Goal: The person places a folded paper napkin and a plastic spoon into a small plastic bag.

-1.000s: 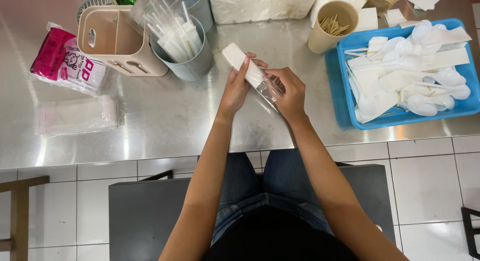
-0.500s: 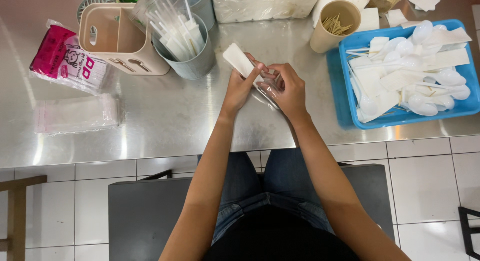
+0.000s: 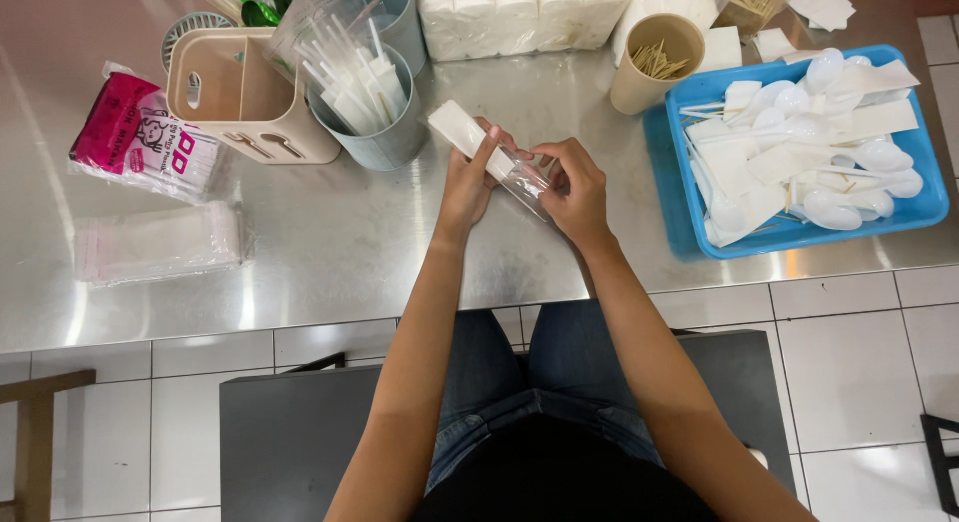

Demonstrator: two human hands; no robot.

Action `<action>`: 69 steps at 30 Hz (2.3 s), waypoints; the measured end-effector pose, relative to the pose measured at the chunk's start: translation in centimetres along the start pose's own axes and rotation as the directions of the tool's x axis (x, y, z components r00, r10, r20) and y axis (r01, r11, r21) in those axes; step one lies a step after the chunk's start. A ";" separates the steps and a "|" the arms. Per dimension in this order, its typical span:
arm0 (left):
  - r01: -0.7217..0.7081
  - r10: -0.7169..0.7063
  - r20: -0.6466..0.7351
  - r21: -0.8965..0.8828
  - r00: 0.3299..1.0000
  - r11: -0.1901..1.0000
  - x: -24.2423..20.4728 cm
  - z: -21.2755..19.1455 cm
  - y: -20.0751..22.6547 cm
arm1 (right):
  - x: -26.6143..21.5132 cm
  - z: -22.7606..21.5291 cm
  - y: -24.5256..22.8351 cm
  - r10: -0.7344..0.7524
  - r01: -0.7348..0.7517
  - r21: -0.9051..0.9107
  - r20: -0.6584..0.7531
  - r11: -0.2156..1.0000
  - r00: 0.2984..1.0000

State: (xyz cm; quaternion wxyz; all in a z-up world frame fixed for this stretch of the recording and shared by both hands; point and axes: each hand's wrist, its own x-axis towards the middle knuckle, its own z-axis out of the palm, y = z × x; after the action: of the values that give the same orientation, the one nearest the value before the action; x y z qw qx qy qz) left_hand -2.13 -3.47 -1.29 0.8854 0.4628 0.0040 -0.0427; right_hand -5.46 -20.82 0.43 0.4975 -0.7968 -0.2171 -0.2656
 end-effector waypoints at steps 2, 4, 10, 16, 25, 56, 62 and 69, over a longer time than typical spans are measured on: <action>0.007 -0.007 0.010 -0.020 1.000 1.000 0.1 -0.3 0.0 | 0.1 -0.1 -0.4 -0.003 0.003 0.016 -0.008 1.000 1.000; 0.016 -0.016 0.018 -0.040 1.000 0.999 0.1 -0.7 -0.2 | 0.1 -0.3 -0.8 -0.004 0.004 0.033 -0.015 0.999 1.000; 0.027 -0.026 0.031 -0.038 0.999 0.999 1.1 -1.8 -1.7 | -0.8 -2.3 -2.0 0.022 -0.029 0.093 0.075 0.995 0.997; 0.062 -0.060 0.025 -0.113 0.998 0.992 0.8 -0.9 -1.2 | -3.0 -7.6 -3.8 0.172 -0.166 -0.062 0.108 0.984 0.979; 0.000 0.001 -0.012 0.014 1.000 1.000 0.4 0.0 -0.4 | -1.9 -17.7 -0.3 0.129 -0.202 -0.296 -0.249 0.933 0.960; 0.002 0.003 -0.052 0.088 0.999 0.996 0.6 1.8 0.5 | -0.3 -19.3 -0.2 -0.200 -0.079 -0.575 -0.405 0.814 0.892; 0.002 0.000 -0.077 0.035 0.997 0.999 1.0 1.5 0.5 | -0.2 -18.4 -4.9 0.048 -0.126 -0.064 -0.684 0.990 0.728; 0.005 -0.019 -0.121 -0.116 0.992 0.993 1.5 0.8 0.0 | -2.0 -14.3 -3.6 0.581 -0.208 0.596 -0.548 0.776 0.601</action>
State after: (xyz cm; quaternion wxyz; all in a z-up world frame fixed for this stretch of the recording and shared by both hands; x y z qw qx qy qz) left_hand -0.70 -4.28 -0.92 0.9085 0.4127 0.0634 -0.0193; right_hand -12.17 -32.54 6.77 0.7667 -0.5126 0.1215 -0.3670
